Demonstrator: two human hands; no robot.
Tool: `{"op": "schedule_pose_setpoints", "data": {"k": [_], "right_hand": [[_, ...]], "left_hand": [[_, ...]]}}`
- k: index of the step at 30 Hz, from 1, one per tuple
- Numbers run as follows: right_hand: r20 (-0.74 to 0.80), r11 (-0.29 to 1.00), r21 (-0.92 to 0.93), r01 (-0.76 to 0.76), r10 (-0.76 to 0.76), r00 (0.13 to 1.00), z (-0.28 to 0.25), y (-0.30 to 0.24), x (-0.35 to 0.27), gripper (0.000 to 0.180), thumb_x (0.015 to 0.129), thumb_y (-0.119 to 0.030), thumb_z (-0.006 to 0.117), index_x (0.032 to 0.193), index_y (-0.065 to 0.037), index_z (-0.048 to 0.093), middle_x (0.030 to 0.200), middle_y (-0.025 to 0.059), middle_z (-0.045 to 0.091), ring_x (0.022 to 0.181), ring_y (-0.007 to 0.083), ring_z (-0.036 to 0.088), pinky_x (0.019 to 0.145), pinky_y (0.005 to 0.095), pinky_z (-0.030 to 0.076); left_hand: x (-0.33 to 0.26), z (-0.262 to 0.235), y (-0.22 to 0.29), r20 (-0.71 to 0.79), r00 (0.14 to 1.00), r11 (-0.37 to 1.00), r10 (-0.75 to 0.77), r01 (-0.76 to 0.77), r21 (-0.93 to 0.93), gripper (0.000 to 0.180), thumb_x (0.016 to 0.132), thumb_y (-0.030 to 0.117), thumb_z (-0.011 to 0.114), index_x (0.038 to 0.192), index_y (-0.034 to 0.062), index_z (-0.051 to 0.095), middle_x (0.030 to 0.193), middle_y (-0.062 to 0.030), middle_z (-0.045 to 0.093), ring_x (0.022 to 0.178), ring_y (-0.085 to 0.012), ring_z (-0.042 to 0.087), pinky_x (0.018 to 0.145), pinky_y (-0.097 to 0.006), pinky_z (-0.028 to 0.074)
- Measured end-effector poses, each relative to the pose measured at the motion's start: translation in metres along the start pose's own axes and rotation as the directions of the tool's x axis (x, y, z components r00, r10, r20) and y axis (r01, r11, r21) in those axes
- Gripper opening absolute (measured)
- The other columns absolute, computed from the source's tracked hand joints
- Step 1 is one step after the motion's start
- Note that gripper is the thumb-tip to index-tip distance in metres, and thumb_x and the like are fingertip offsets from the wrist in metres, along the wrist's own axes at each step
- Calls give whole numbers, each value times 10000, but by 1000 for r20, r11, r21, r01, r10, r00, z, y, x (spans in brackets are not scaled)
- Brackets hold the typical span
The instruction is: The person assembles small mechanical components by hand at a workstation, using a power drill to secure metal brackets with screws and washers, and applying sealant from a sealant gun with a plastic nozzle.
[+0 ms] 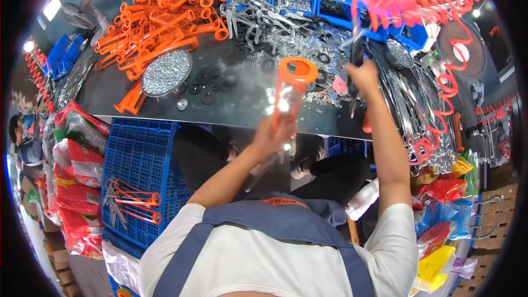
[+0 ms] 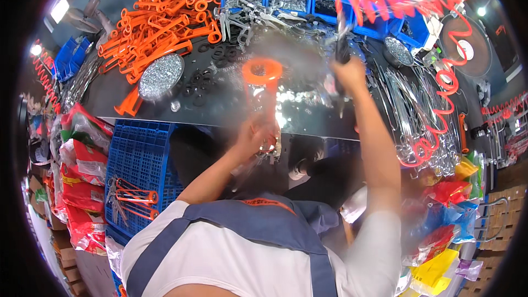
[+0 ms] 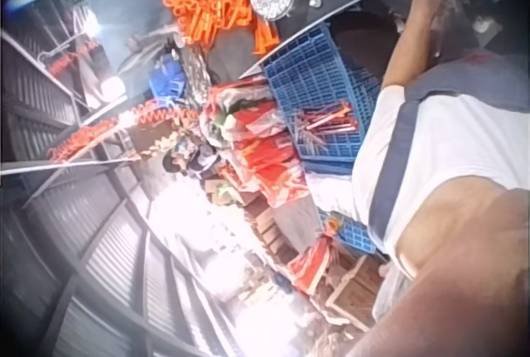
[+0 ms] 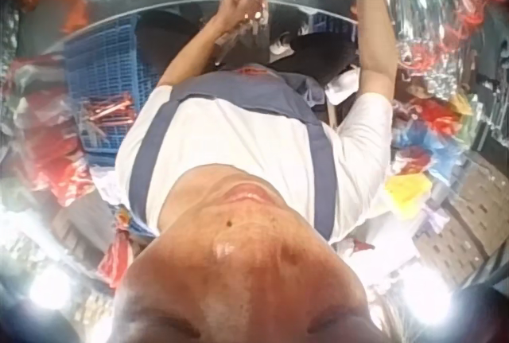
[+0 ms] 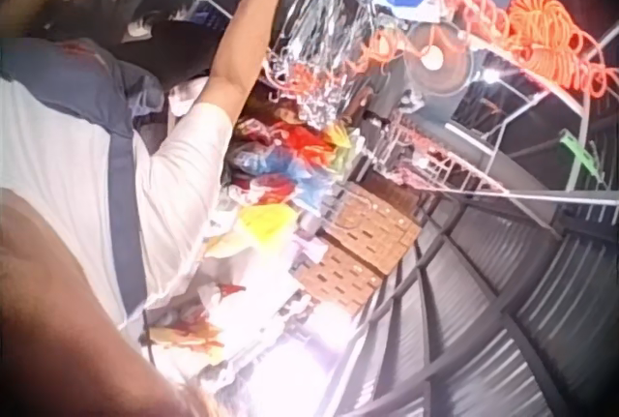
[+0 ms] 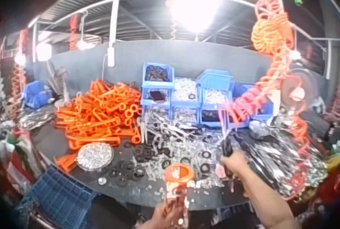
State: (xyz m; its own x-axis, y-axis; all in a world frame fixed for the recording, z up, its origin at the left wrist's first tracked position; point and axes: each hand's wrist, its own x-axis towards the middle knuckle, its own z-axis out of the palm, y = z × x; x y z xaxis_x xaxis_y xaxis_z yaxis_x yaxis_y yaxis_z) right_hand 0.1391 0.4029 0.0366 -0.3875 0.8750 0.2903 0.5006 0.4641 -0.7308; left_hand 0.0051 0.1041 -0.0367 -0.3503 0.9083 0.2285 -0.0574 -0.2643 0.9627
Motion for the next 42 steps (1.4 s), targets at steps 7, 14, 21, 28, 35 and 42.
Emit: {"op": "schedule_pose_setpoints", "data": {"k": [7,14,21,28,35,42], "right_hand": [[-372,776,-631,-15,-285,883,1,51,-79,657,817,-342,622,1171,168,408,1103,293,497,1069,412,472,963,467,362],[-199,392,381,837,-850,489,83,-118,-217,627,781,-307,674,1268,24,457,1160,197,578,1061,324,582,923,400,452],[667,53,743,-667,16,744,135,-164,-279,279,932,-178,528,1162,-20,507,1028,60,554,919,119,539,731,239,476],[439,744,635,-207,-127,889,86,-95,-171,175,862,-46,567,1026,1,606,925,57,634,791,102,588,722,256,493],[261,936,346,70,-168,951,116,-68,-36,141,876,-59,545,972,34,591,863,66,649,753,95,590,680,238,487],[190,846,-333,417,-373,908,232,-146,46,355,777,-397,650,883,-61,694,876,171,646,832,328,627,711,429,505]], "left_hand": [[-22,-52,89,-236,967,734,94,-227,-640,442,906,504,498,983,69,514,697,-42,509,543,-161,508,482,-289,460],[-6,-76,72,-422,906,340,25,-404,-849,390,929,435,485,991,50,498,786,-22,427,681,-142,422,660,-300,391],[-45,-88,85,-640,768,742,-1,-428,-516,270,919,261,513,1044,22,503,752,-21,412,665,-129,417,648,-293,377],[-191,-275,106,-608,781,559,142,443,701,235,794,-29,550,1029,-23,542,916,-118,596,859,-261,597,758,-368,473],[-381,-415,68,-469,883,-545,-26,381,747,401,754,15,524,1149,80,546,1211,-137,514,1221,-327,406,1014,-520,282],[-360,-368,48,-848,530,-649,-17,639,412,612,775,80,581,1346,169,379,1355,-119,372,1324,-330,269,971,-639,273]]}}
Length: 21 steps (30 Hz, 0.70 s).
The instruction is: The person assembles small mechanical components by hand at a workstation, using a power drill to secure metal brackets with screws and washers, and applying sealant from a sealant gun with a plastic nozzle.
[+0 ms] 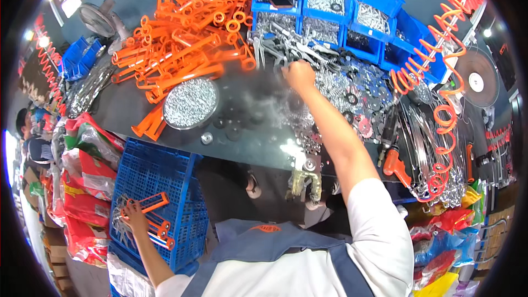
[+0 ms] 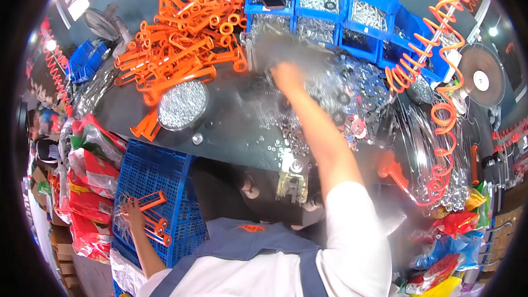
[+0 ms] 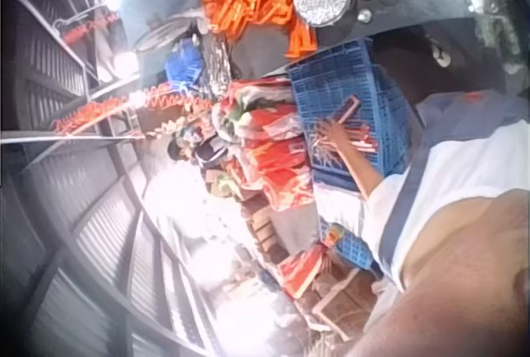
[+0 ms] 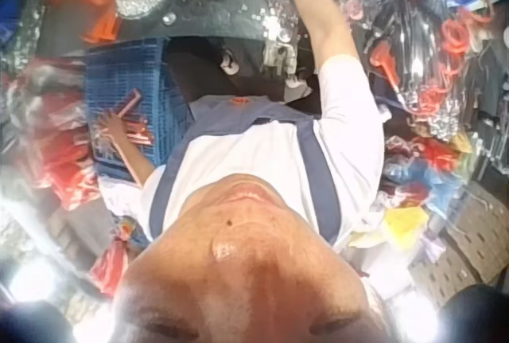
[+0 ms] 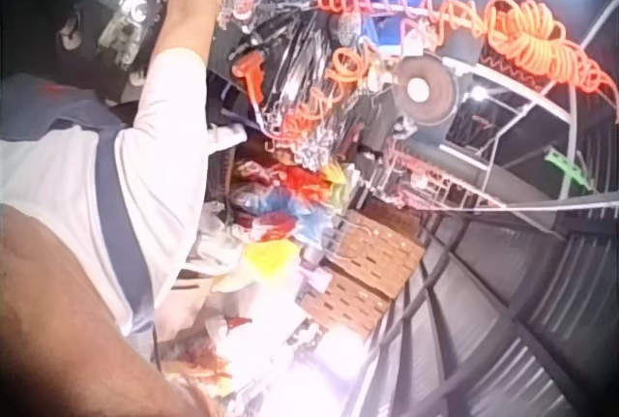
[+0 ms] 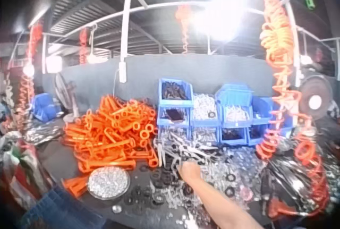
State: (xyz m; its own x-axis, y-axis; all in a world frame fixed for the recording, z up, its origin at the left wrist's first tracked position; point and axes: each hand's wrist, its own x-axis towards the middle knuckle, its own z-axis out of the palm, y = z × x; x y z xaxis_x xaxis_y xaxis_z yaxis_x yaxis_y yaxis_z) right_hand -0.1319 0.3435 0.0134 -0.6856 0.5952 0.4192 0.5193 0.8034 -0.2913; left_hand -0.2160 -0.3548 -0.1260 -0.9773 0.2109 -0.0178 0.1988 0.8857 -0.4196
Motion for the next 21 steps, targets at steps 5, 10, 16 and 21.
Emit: {"op": "schedule_pose_setpoints", "data": {"k": [5,10,16,21], "right_hand": [[26,965,-74,-251,254,967,36,-1,35,467,787,-442,607,986,-25,670,966,176,655,926,324,632,806,415,507],[157,977,21,-211,205,966,-47,42,32,456,729,-415,655,883,14,671,981,244,639,928,365,626,791,413,497],[-112,960,237,148,-124,986,-38,94,-39,365,844,-289,617,747,63,627,816,240,593,719,396,578,629,475,472],[-419,933,358,36,126,899,-2,98,-79,263,845,-187,633,802,68,585,819,176,511,654,347,522,631,399,465]], "left_hand": [[-37,-63,75,21,973,840,231,-189,-508,541,843,101,571,1354,115,393,1420,-137,318,1300,-321,340,1024,-608,255],[-52,-99,103,-105,944,729,312,-309,-610,403,855,100,570,1246,43,491,1325,-170,434,1201,-341,436,1008,-456,351],[-36,-175,165,-554,717,433,423,-697,-572,277,797,58,593,1063,-20,588,1043,-181,621,973,-379,576,887,-424,448],[-49,-250,254,-699,567,19,437,-782,-622,273,806,62,616,1076,20,606,1069,-147,631,1010,-339,585,919,-406,450]]}}
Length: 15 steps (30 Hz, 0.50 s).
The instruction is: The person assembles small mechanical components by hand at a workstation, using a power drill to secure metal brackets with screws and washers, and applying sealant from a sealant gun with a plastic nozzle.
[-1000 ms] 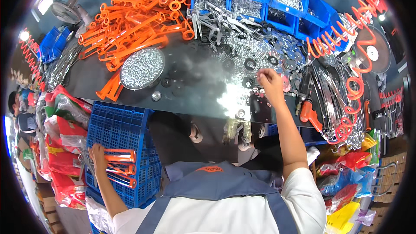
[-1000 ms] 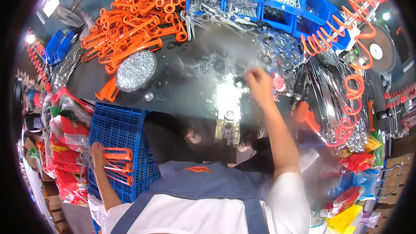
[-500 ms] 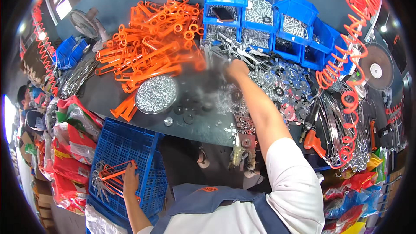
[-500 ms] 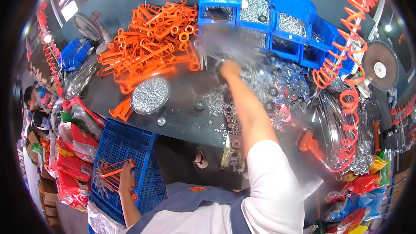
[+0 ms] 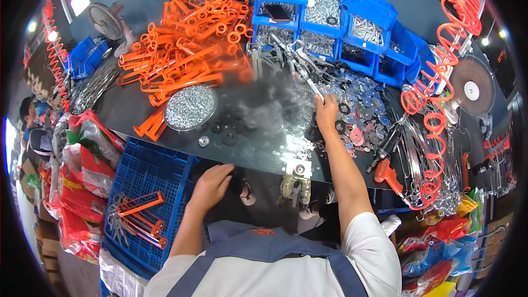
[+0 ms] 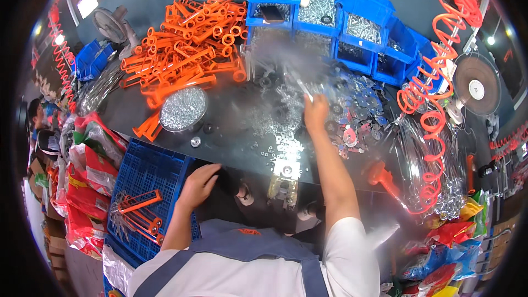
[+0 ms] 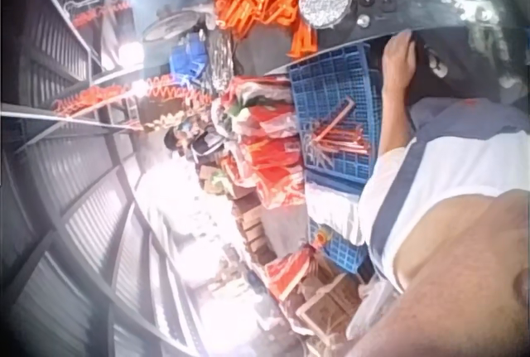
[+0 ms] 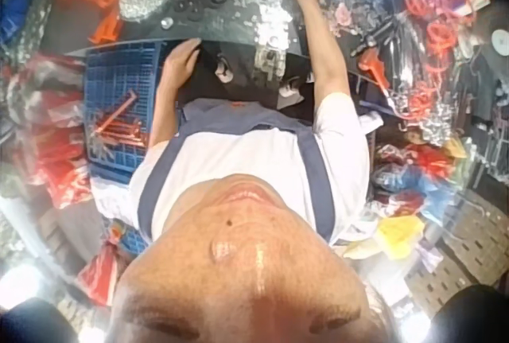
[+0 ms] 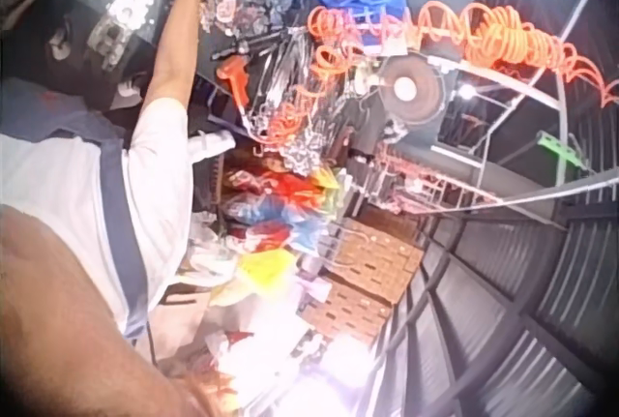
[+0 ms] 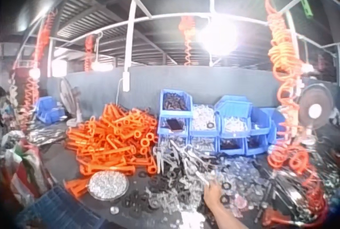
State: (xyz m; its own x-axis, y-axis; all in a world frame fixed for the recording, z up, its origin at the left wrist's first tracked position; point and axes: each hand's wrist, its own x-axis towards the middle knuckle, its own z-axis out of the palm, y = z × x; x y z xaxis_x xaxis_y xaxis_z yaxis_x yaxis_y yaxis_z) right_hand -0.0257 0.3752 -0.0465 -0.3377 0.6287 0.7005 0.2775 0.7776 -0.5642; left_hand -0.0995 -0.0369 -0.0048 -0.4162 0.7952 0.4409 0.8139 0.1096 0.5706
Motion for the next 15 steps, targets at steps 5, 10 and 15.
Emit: {"op": "schedule_pose_setpoints", "data": {"k": [5,10,15], "right_hand": [[-138,914,-35,405,-405,904,-13,-46,25,194,866,-143,610,888,50,602,886,131,538,695,260,569,597,329,457],[367,580,641,-503,345,864,-70,-101,11,276,919,-237,564,866,31,606,692,29,526,544,96,486,536,235,403],[670,241,584,-775,395,628,-129,-149,-124,168,908,-118,534,831,22,584,686,31,515,560,102,480,535,250,418]], "left_hand": [[42,32,44,-3,989,988,146,-146,-56,295,801,61,625,1091,7,598,1062,-160,629,990,-346,591,896,-405,456],[55,34,60,-182,982,969,-43,-3,-246,349,779,14,622,1125,-1,582,1085,-155,625,1013,-314,596,895,-372,449],[62,29,64,-395,914,988,93,-134,-77,510,787,-11,579,1279,-15,446,1209,-179,522,1092,-294,542,941,-356,430]]}}
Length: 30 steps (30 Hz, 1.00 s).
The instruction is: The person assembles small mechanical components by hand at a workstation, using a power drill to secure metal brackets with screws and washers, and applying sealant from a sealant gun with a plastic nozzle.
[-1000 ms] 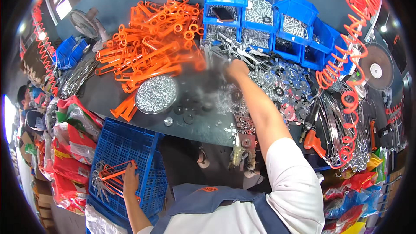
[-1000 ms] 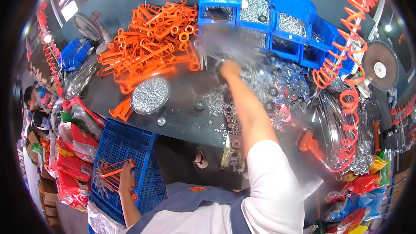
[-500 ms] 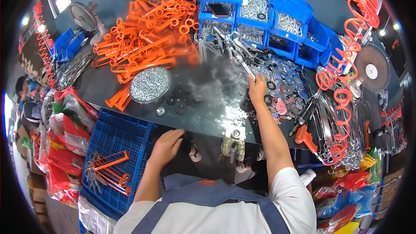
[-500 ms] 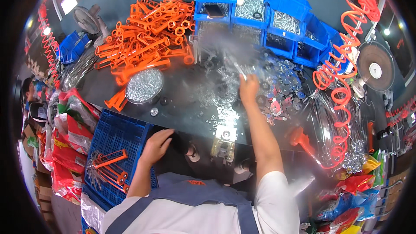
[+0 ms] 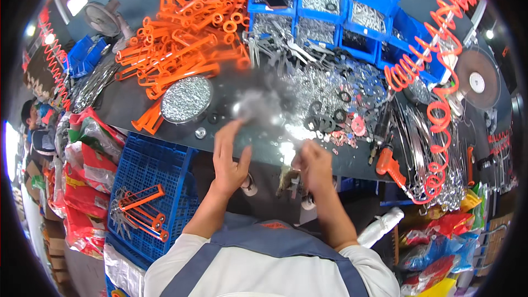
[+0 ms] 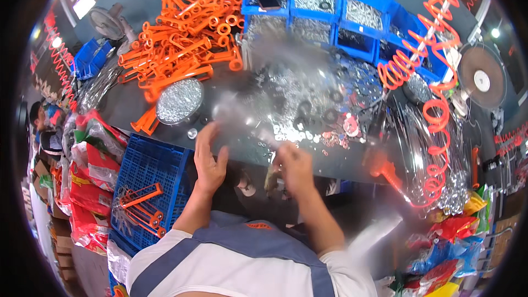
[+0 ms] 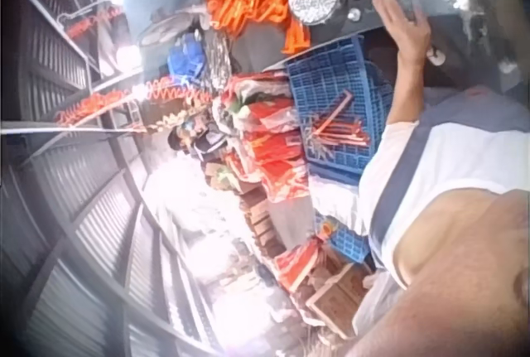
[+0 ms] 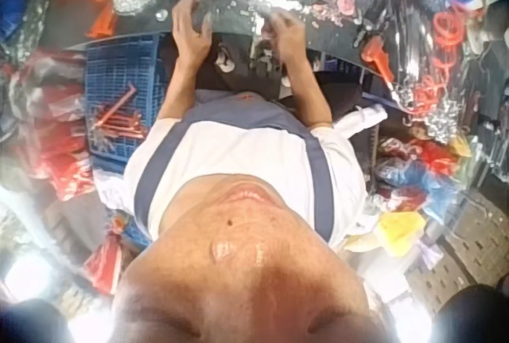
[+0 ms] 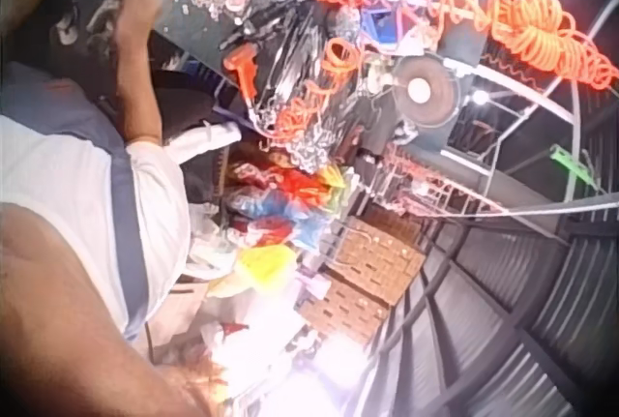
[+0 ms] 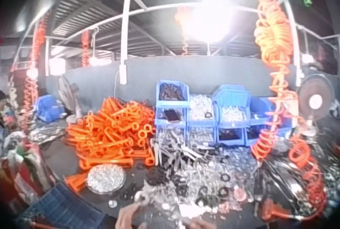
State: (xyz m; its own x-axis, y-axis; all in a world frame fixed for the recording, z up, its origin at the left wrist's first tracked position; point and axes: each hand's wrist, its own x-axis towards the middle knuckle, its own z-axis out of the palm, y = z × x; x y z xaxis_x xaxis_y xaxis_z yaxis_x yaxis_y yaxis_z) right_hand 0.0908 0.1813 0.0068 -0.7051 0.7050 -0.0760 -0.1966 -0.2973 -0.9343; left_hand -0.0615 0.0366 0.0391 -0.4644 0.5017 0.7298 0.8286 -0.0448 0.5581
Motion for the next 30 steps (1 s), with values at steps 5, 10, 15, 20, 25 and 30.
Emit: {"op": "schedule_pose_setpoints", "data": {"k": [5,10,15,20,25,30], "right_hand": [[281,998,-55,13,3,960,19,19,-73,212,888,-112,591,1031,44,609,846,64,548,679,124,553,595,245,451],[143,666,-622,412,-420,896,11,23,-64,213,780,-177,673,856,9,601,847,150,544,698,302,558,589,336,471],[322,273,-813,515,-526,787,10,7,-63,195,769,-158,647,722,14,569,684,134,534,619,296,556,542,376,453],[250,452,-790,415,-381,890,12,11,-64,251,797,-167,627,659,16,527,605,135,504,542,289,519,512,373,434],[308,820,-513,254,-100,946,8,-4,-47,231,841,-180,619,764,33,574,660,133,562,576,193,526,546,313,431],[16,613,-758,222,-323,946,-31,-10,41,107,811,-91,621,846,7,596,668,40,575,617,71,513,566,233,414]], "left_hand": [[-6,17,18,228,918,810,-323,393,-435,518,799,-4,622,1283,-13,436,1186,-203,548,1060,-301,568,893,-353,465],[-27,31,30,452,861,906,-234,361,-219,544,778,73,719,1256,-7,473,1190,-180,560,1033,-227,598,861,-327,495],[-36,17,29,583,758,851,-293,484,-202,605,762,50,703,1297,-1,426,1211,-208,537,1065,-308,577,918,-353,456],[-46,14,19,628,775,915,-68,300,-270,664,736,18,667,1334,40,378,1295,-178,465,1113,-336,540,917,-357,447],[-56,7,-1,581,714,738,-391,620,-266,678,722,-59,610,1345,70,377,1236,-140,504,1101,-221,544,863,-306,473],[-51,-5,-23,599,594,341,-536,802,-490,521,765,-122,574,1239,33,422,1139,-110,550,987,-148,548,844,-271,461]]}}
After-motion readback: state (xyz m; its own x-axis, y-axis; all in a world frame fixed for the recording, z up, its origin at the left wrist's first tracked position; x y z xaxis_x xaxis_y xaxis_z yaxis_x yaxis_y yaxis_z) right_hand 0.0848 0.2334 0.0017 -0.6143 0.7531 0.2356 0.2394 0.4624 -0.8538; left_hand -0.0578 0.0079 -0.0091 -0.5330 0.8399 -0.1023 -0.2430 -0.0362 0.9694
